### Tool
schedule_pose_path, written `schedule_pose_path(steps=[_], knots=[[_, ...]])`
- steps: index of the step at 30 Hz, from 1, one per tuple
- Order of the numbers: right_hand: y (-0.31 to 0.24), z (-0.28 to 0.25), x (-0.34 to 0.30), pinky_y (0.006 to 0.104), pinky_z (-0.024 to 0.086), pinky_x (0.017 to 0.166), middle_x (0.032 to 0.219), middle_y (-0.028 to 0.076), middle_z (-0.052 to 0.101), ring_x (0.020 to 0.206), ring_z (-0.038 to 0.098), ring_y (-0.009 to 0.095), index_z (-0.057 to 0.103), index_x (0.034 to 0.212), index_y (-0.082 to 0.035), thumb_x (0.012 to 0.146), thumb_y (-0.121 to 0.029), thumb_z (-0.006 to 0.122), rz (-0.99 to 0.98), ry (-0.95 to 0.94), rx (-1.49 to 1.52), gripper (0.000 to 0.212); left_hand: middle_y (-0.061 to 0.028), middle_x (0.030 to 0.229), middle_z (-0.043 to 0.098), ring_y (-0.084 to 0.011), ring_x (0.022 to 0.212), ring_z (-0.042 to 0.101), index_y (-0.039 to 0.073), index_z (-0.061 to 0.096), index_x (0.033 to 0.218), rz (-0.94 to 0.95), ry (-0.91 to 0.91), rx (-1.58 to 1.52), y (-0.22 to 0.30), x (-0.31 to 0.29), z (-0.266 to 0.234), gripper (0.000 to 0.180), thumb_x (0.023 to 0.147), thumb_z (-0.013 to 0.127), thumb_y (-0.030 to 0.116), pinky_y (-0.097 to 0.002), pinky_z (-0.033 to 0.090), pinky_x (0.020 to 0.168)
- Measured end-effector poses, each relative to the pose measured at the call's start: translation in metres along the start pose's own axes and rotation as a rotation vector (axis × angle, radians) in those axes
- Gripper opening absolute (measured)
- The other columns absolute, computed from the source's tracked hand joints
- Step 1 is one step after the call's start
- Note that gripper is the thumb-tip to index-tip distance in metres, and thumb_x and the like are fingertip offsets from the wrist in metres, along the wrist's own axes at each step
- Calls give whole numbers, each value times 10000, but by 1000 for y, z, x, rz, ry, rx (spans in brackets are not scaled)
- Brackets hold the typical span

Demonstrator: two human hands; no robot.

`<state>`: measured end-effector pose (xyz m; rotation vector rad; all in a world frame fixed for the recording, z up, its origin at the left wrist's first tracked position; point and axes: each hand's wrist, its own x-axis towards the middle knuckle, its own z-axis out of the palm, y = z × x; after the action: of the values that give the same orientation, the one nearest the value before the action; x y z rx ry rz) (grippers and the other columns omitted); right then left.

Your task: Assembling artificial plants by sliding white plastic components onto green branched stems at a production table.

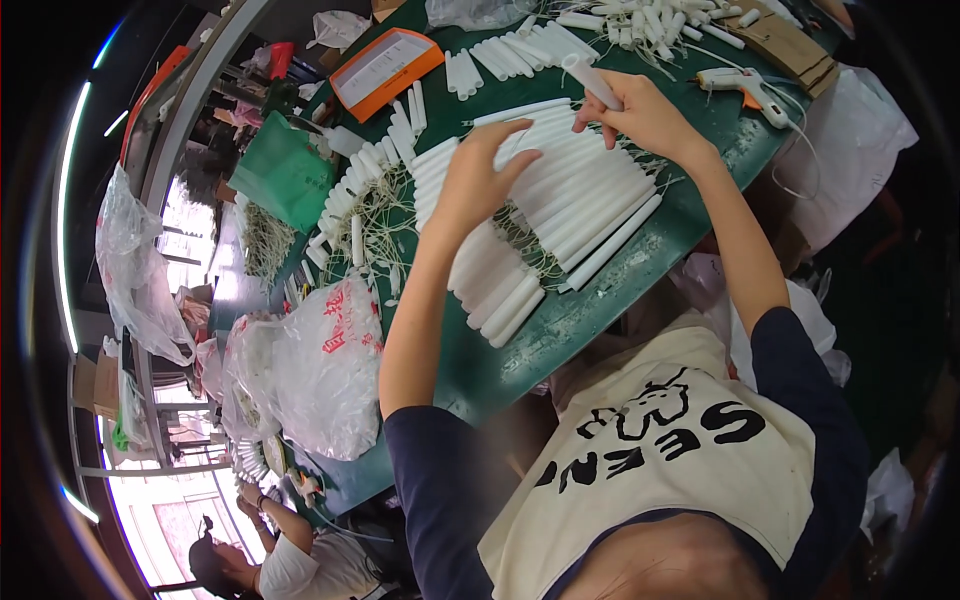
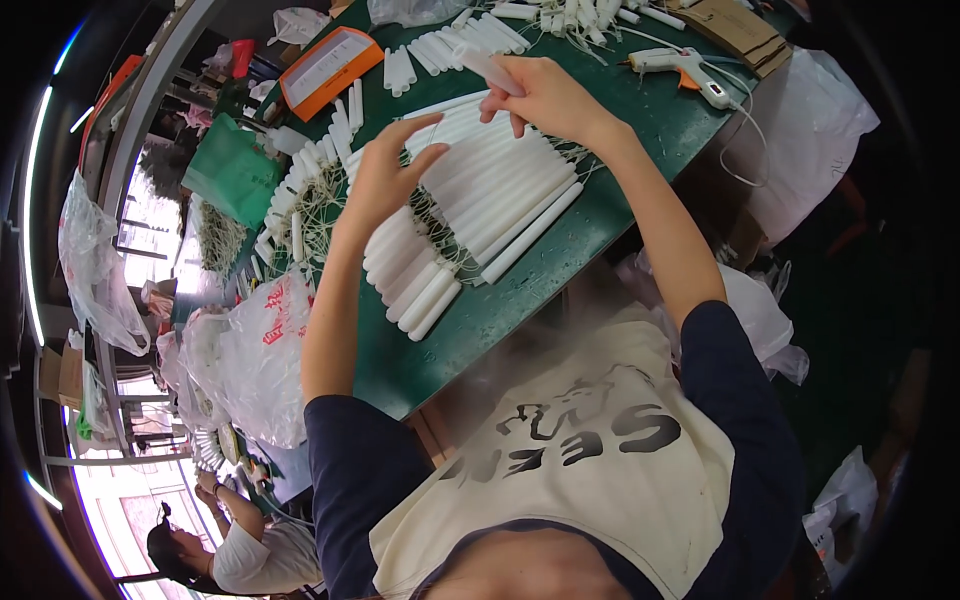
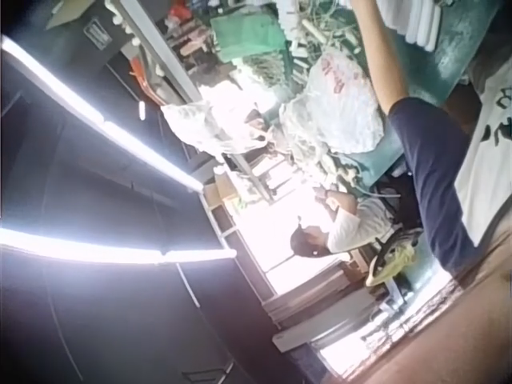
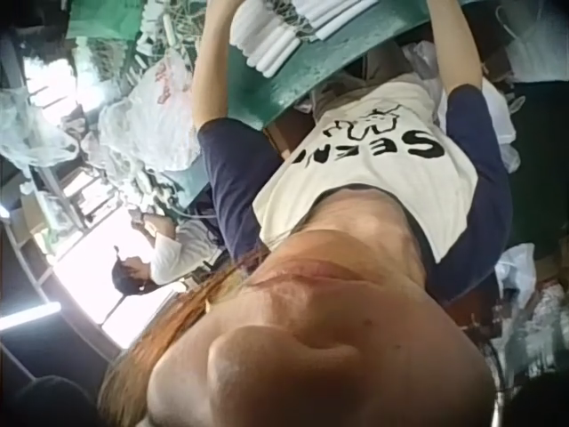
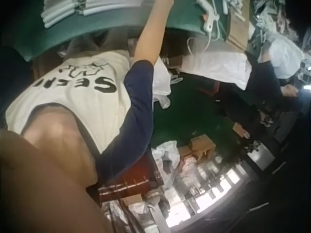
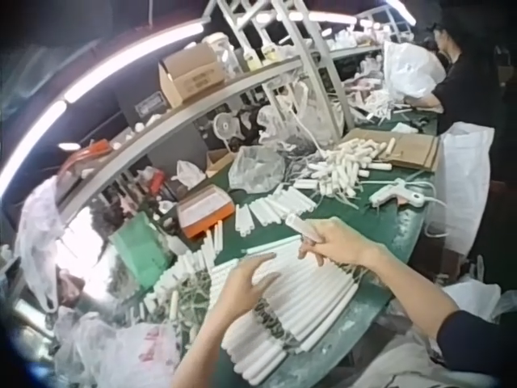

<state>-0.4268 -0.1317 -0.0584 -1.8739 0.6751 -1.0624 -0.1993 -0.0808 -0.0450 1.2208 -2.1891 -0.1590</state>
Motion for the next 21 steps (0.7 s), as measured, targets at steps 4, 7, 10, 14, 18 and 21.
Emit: schedule_pose_path(steps=[4, 7, 10, 14, 18, 21], knots=[[-10, -2, -3, 250, 458, 510, 770, 79, 661, 492, 553, 127, 458, 783, -14, 774, -54, 507, 24, -57, -85, 64, -130, 942, 666, -271, 871, 634, -10, 640, 991, -21, 6, -97, 2, 12, 22, 266, 803, 645, 179, -330, 480, 778], [-7, -6, -7, 253, 460, 512, 766, 77, 660, 494, 555, 128, 462, 786, -16, 780, -63, 508, 68, -39, -130, 66, -120, 835, 680, -227, 768, 658, -19, 656, 944, -110, -5, -202, 4, 17, 26, 206, 817, 624, 140, -298, 491, 718], [-10, -9, -8, 234, 459, 526, 779, 79, 661, 507, 565, 99, 500, 823, -2, 826, -71, 555, 118, -55, -115, 88, -112, 804, 682, -172, 753, 662, -27, 657, 952, -171, -41, -256, 2, 15, 22, 183, 842, 595, 104, -261, 494, 702], [-12, -10, -9, 243, 466, 527, 770, 75, 661, 510, 573, 106, 508, 834, -5, 819, -66, 555, 75, -71, -172, 79, -103, 820, 683, -142, 777, 656, -34, 651, 987, -192, -101, -237, 2, 13, 18, 188, 862, 574, 83, -247, 494, 720], [5, -13, -8, 284, 461, 518, 758, 108, 651, 504, 581, 182, 507, 836, -10, 812, -117, 597, -95, -37, -625, 142, -105, 822, 683, -140, 772, 654, -38, 650, 983, -191, -106, -230, 1, 12, 19, 189, 865, 571, 85, -244, 493, 719], [-6, -10, -9, 325, 453, 539, 741, 132, 636, 551, 587, 250, 507, 816, -11, 805, -181, 627, -112, -34, -755, 209, -116, 774, 680, -169, 706, 655, -26, 664, 937, -192, -67, -272, -6, 9, 22, 188, 839, 593, 117, -260, 487, 685]])
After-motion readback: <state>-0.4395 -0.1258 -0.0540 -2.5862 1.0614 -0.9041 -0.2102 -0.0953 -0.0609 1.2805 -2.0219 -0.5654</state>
